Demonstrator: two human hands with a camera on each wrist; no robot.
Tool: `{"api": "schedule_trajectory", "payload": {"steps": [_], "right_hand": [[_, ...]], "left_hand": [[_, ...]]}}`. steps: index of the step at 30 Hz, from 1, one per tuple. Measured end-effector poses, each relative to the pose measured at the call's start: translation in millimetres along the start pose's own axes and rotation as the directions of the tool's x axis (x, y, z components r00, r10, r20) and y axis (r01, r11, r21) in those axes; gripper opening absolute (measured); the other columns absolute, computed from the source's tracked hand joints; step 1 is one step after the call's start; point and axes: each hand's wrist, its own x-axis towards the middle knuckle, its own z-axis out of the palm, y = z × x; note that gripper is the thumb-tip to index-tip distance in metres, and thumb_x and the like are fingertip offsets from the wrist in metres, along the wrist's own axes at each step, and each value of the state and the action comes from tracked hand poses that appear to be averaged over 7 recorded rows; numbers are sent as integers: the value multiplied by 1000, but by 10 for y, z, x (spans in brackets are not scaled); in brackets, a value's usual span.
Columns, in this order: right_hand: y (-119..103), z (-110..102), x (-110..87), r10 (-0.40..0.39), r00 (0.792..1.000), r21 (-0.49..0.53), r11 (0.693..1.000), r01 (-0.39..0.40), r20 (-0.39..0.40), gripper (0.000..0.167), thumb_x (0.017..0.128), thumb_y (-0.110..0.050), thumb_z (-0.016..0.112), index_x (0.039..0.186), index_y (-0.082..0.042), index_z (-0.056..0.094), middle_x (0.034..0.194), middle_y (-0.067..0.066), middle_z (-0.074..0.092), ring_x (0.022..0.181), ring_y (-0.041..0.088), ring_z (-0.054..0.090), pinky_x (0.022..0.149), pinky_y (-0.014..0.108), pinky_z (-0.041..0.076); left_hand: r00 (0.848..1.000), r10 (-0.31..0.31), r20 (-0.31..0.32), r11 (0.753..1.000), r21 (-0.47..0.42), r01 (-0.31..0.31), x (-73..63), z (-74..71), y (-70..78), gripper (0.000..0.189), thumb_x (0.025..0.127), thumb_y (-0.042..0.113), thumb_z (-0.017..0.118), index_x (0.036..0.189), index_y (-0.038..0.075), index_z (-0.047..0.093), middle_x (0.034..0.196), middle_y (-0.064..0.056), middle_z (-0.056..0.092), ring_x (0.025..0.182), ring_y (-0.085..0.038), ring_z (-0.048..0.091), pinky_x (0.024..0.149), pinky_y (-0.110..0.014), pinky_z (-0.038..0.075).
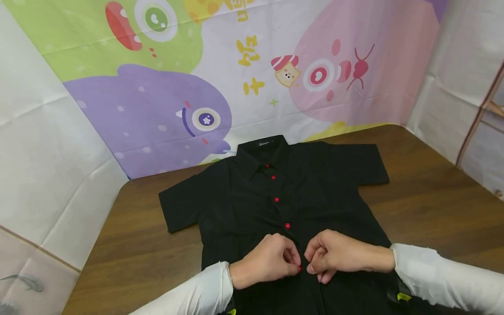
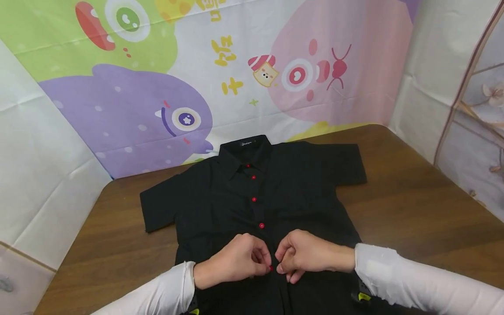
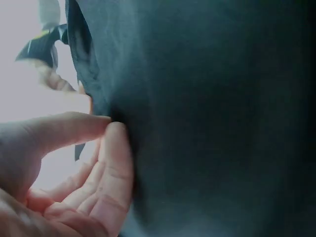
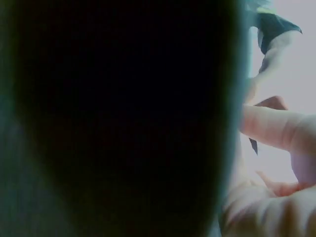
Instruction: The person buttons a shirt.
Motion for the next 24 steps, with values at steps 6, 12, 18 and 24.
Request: {"api": "schedule_trajectory", "payload": {"steps": [6, 12, 18, 24], "right_hand": [[15, 44, 15, -10, 999, -25, 1000, 9, -45, 16, 92, -13, 71, 94, 3, 66, 70, 1, 68, 60, 7, 68, 57, 21, 59], [-13, 50, -2, -50, 996, -222, 975, 33, -71, 21, 95, -22, 69, 81, -6, 68, 64, -1, 67, 49, 4, 63, 48, 23, 55], [-2, 107, 27, -74, 992, -275, 960, 43, -106, 12, 94, -15, 66, 83, -10, 66, 59, 1, 68, 47, 6, 63, 46, 27, 56], [26, 106, 33, -80, 992, -124, 990, 68, -93, 18, 98, -19, 64, 93, -2, 69, 65, 2, 70, 52, 6, 65, 51, 24, 57]], "left_hand": [[999, -9, 43, 1000, -1, 9, 2, 2, 18, 15, 82, 5, 77, 73, 14, 70, 59, 4, 70, 40, 3, 52, 45, -16, 47], [994, -24, 106, 999, 37, 20, -33, -46, 58, 16, 87, 12, 76, 73, 15, 70, 55, 7, 64, 39, 1, 51, 43, -17, 47], [949, -170, 265, 852, -445, 277, -68, -119, -32, 10, 92, 6, 70, 87, -1, 74, 66, -1, 66, 54, -8, 62, 45, -19, 50], [938, -183, 295, 770, -551, 324, -55, -79, -85, 11, 92, 5, 70, 93, -5, 74, 76, -3, 71, 59, -8, 66, 47, -19, 53]]}}
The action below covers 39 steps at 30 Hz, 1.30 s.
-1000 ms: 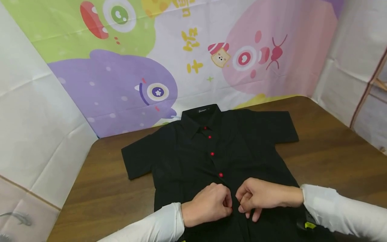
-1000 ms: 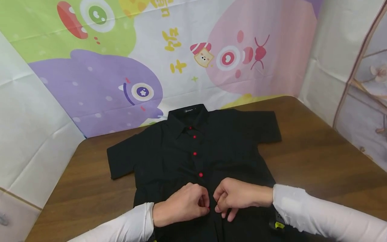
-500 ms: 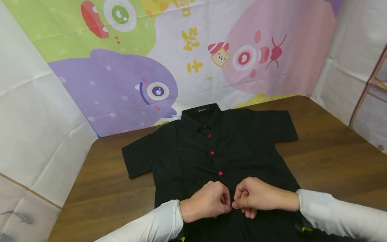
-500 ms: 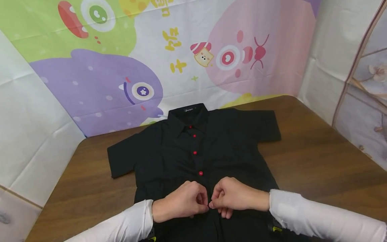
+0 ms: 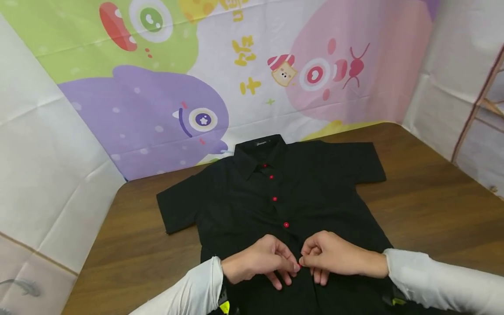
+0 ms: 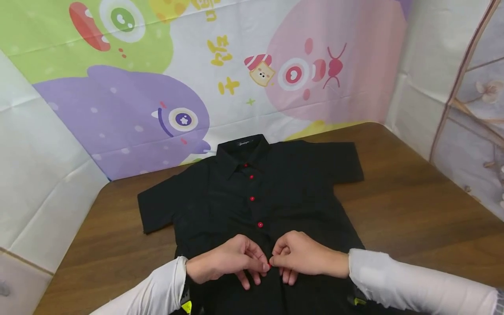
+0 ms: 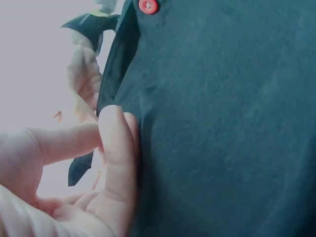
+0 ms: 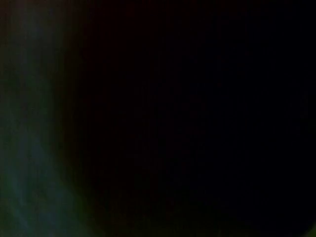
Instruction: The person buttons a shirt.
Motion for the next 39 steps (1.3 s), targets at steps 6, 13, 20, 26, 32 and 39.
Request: {"api": "schedule_trajectory", "payload": {"steps": [6, 13, 20, 26, 32, 39], "right_hand": [[-32, -39, -11, 19, 1000, 69, 997, -19, -8, 22, 97, -19, 66, 96, 3, 69, 68, 3, 70, 56, 8, 67, 54, 25, 59], [-43, -10, -2, 39, 998, 8, 999, -39, -55, 14, 93, -15, 69, 92, -1, 70, 67, 5, 71, 55, 8, 67, 54, 27, 59], [-1, -1, 6, 22, 1000, 126, 992, -19, -22, 21, 96, -14, 65, 99, 6, 70, 75, 10, 74, 62, 8, 71, 58, 24, 60], [14, 1, -16, 84, 996, 226, 971, -74, -35, 25, 97, -18, 66, 100, 6, 71, 78, 4, 74, 68, 11, 73, 61, 25, 61], [33, -2, -20, 101, 994, 255, 963, -89, -35, 26, 96, -19, 66, 100, 6, 71, 80, 4, 75, 71, 11, 74, 59, 24, 60], [37, 1, -33, 116, 992, 281, 955, -99, -44, 24, 95, -15, 64, 100, 7, 71, 76, 2, 73, 71, 11, 73, 57, 24, 59]], "left_hand": [[1000, 1, -14, 999, -32, -2, 37, 12, -35, 11, 91, 6, 70, 93, -4, 75, 75, -2, 71, 58, -8, 66, 46, -19, 51], [1000, -9, -29, 999, -40, 8, 48, -19, -72, 13, 90, 9, 71, 94, -3, 76, 75, 0, 71, 58, -7, 66, 44, -18, 48], [999, -2, -41, 999, -49, 0, 62, -10, -106, 14, 90, 11, 72, 95, -2, 77, 76, 0, 73, 60, -7, 68, 44, -17, 47], [998, -4, -64, 998, -70, 0, 36, 19, -91, 14, 90, 11, 73, 95, -2, 77, 74, 0, 72, 60, -7, 69, 43, -16, 46], [996, -2, -86, 997, -78, -5, 38, 44, -87, 12, 89, 8, 72, 93, -2, 76, 73, 0, 72, 59, -7, 68, 43, -17, 46], [995, 3, -98, 996, -88, -12, 45, 55, -99, 12, 89, 8, 72, 93, -3, 76, 71, -1, 72, 60, -7, 68, 44, -17, 47]]}}
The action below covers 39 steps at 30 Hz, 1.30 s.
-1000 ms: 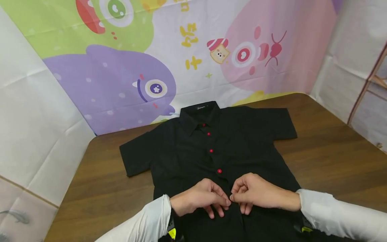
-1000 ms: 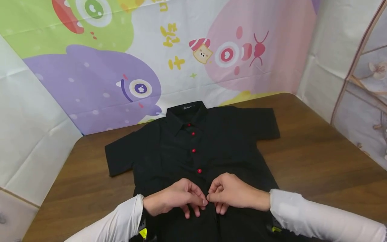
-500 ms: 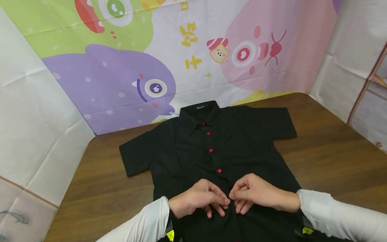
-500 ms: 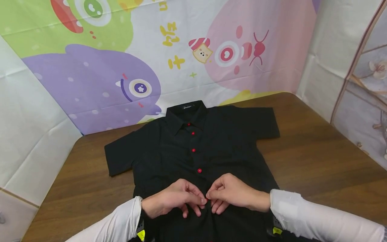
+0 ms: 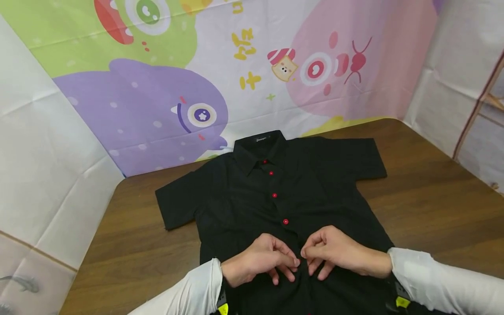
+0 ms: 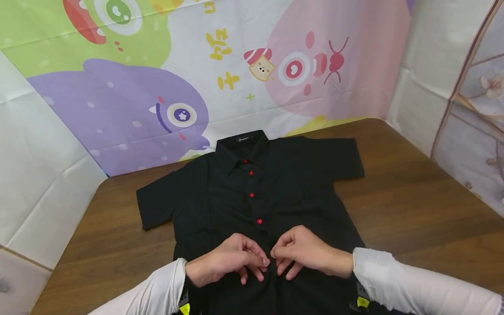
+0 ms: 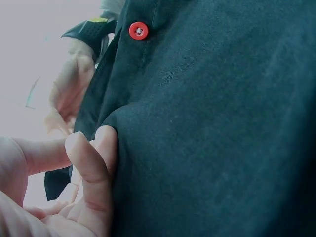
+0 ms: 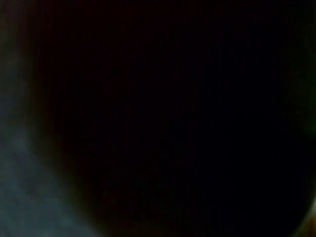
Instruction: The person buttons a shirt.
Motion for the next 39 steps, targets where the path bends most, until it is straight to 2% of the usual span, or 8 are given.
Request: {"api": "schedule_trajectory", "payload": {"steps": [11, 14, 19, 23, 29, 34, 39], "right_hand": [[0, 10, 1, -43, 999, -69, 997, 41, -28, 23, 95, -17, 67, 94, 6, 70, 73, 2, 72, 69, 12, 73, 60, 29, 62], [0, 9, 4, -49, 999, -47, 998, 48, -13, 24, 95, -17, 67, 96, 7, 70, 75, 2, 73, 70, 12, 73, 63, 29, 62], [4, -14, -3, -34, 999, 31, 999, 33, 15, 29, 97, -16, 64, 108, 10, 70, 86, 7, 77, 75, 13, 76, 67, 30, 63], [15, -20, -3, -35, 999, 17, 999, 34, 22, 29, 94, -13, 67, 111, 10, 69, 91, 9, 77, 77, 13, 76, 68, 30, 63], [46, -13, 13, -37, 999, -16, 999, 37, 8, 26, 91, -13, 72, 106, 8, 69, 90, 10, 79, 75, 13, 75, 68, 30, 63], [61, -17, 8, -35, 999, 9, 999, 35, 14, 28, 93, -12, 70, 109, 10, 69, 91, 10, 79, 77, 12, 75, 71, 29, 63], [76, -23, -12, -42, 999, 47, 998, 41, 21, 33, 94, -13, 71, 113, 14, 69, 98, 13, 79, 79, 12, 76, 74, 29, 63]], "left_hand": [[1000, -10, -4, 1000, -3, 10, 11, -22, -23, 14, 88, 10, 73, 95, -2, 76, 76, -6, 77, 63, -8, 70, 46, -18, 46], [1000, -8, -2, 1000, -3, 8, 13, -26, -31, 13, 88, 10, 74, 94, -1, 76, 77, -9, 78, 63, -8, 70, 45, -18, 46], [1000, 7, 12, 1000, 5, -7, 16, -32, -42, 11, 89, 8, 72, 94, -2, 75, 82, -14, 79, 64, -7, 71, 46, -17, 46], [999, 26, 24, 999, 18, -27, 17, -40, -54, 12, 90, 8, 71, 94, -3, 75, 85, -16, 79, 65, -6, 71, 46, -17, 45], [998, 38, 44, 999, 21, -39, 6, -60, -65, 13, 90, 9, 71, 95, -2, 74, 80, -10, 79, 67, -5, 70, 48, -17, 43], [996, 50, 68, 999, 11, -51, -2, -82, -85, 17, 90, 12, 72, 99, -2, 74, 77, 0, 78, 70, -4, 70, 49, -18, 42], [996, 67, 64, 998, 6, -67, 0, -73, -100, 20, 91, 14, 72, 101, -3, 75, 77, 0, 78, 70, -4, 71, 49, -18, 42]]}}
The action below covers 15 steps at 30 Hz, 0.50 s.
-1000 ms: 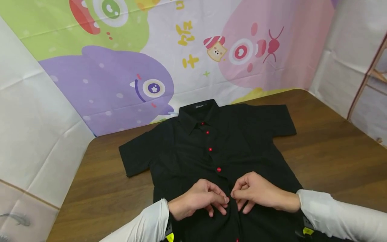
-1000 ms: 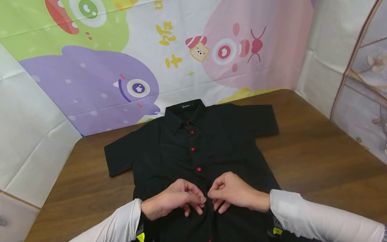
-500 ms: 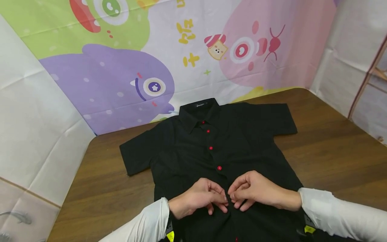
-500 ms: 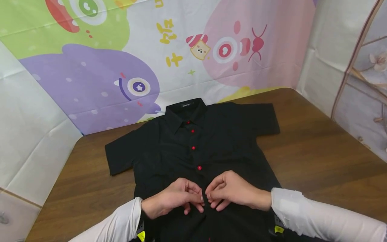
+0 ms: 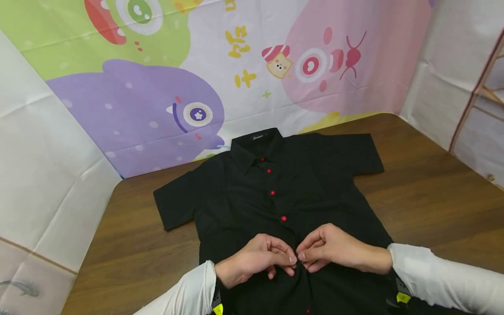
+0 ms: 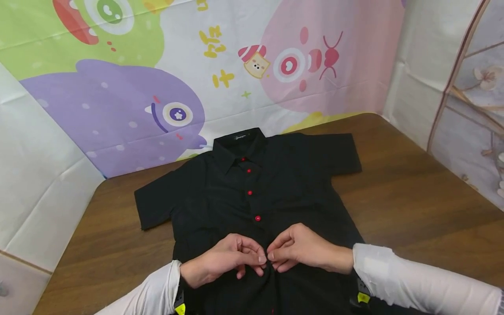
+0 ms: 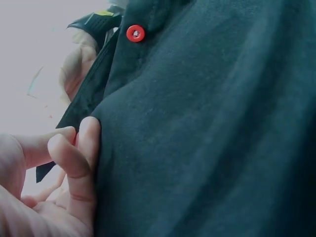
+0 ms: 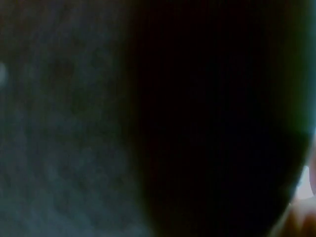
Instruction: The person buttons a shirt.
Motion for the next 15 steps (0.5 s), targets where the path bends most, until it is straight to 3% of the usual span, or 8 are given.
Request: {"api": "schedule_trajectory", "payload": {"steps": [4, 8, 12, 15], "right_hand": [[11, -2, -10, -4, 1000, 28, 1000, 4, 5, 36, 93, -15, 74, 112, 14, 69, 101, 15, 79, 82, 13, 77, 75, 30, 63], [23, 6, -3, -19, 1000, 21, 1000, 19, -9, 35, 92, -16, 76, 109, 14, 71, 101, 17, 79, 80, 12, 77, 73, 28, 63], [31, 30, 30, -53, 998, -47, 998, 51, -43, 29, 90, -14, 77, 102, 12, 72, 91, 16, 79, 72, 11, 75, 68, 27, 63], [19, 55, 54, -76, 995, -129, 989, 66, -71, 24, 89, -13, 77, 96, 9, 71, 82, 14, 77, 66, 10, 72, 63, 26, 62]], "left_hand": [[999, 11, -31, 1000, -2, -11, 9, 25, -17, 19, 90, 12, 73, 99, -4, 75, 78, -4, 79, 68, -4, 71, 47, -18, 41], [998, 19, -62, 999, -35, -22, 12, 67, -27, 16, 90, 8, 72, 99, -5, 74, 88, -18, 79, 70, -5, 73, 49, -17, 44], [997, 9, -79, 992, -126, -19, -22, 118, -18, 19, 93, 4, 66, 105, -9, 71, 101, -28, 76, 77, -9, 75, 61, -20, 57], [996, -13, -92, 980, -198, -5, -57, 148, 0, 22, 94, 5, 64, 109, -10, 70, 102, -24, 77, 79, -11, 75, 73, -27, 63]]}}
